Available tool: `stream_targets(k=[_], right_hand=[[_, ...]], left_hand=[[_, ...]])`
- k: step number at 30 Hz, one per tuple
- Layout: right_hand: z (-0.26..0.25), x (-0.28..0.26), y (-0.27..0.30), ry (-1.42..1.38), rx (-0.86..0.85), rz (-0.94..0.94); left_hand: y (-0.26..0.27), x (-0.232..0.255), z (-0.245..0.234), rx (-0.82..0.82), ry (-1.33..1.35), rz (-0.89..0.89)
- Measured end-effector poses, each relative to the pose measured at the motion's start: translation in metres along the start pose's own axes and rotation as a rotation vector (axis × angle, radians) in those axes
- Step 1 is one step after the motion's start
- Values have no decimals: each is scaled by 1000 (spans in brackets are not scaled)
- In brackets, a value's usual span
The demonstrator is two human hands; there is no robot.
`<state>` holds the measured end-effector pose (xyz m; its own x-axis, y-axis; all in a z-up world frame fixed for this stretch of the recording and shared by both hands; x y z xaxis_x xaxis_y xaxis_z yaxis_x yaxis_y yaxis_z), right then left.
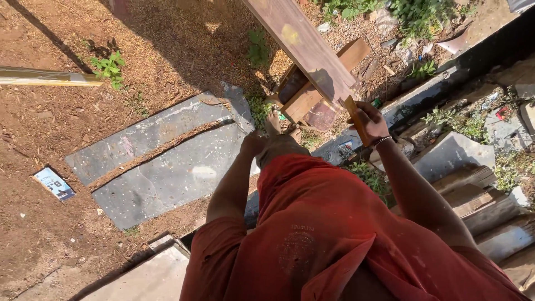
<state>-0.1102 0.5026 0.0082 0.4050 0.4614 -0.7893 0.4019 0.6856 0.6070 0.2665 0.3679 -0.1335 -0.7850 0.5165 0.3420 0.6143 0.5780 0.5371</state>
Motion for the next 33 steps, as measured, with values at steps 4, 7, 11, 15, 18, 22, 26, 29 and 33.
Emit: stream_targets(k=[4,7,11,15,18,22,26,29,33], right_hand=[[14,-26,-12,-11,-38,-29],[25,-36,-23,17,-87,-25],[22,-38,-40,56,-113,-7],[-12,-13,-84,-107,-187,98],[-23,-31,-120,66,-472,-169],[-41,-22,-170,146,-541,15],[-49,-10,-181,-63,-691,356],[-44,-17,-189,68,-752,359],[-46,-20,-185,203,-760,414]], left_hand=[[-29,35,-1,78,142,22],[-47,56,6,84,501,-32],[-72,88,-5,183,686,-17],[-107,128,-17,255,679,-48],[-130,162,-34,386,539,32],[-130,235,-21,391,-105,98],[-139,254,-28,592,-133,-86],[-134,252,-7,548,182,-344],[-131,281,-3,455,-206,-306]])
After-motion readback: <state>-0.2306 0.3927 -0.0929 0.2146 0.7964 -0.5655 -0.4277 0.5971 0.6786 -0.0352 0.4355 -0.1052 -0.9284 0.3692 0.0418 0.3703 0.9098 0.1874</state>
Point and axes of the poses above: each hand's wrist, its own y-axis away from the middle knuckle, its own z-axis out of the palm, x = y × z, the point moved 9 cm from there along -y, towards the middle knuckle, and after that the axes turned 14 degrees about -y, right-handed, at the moved point
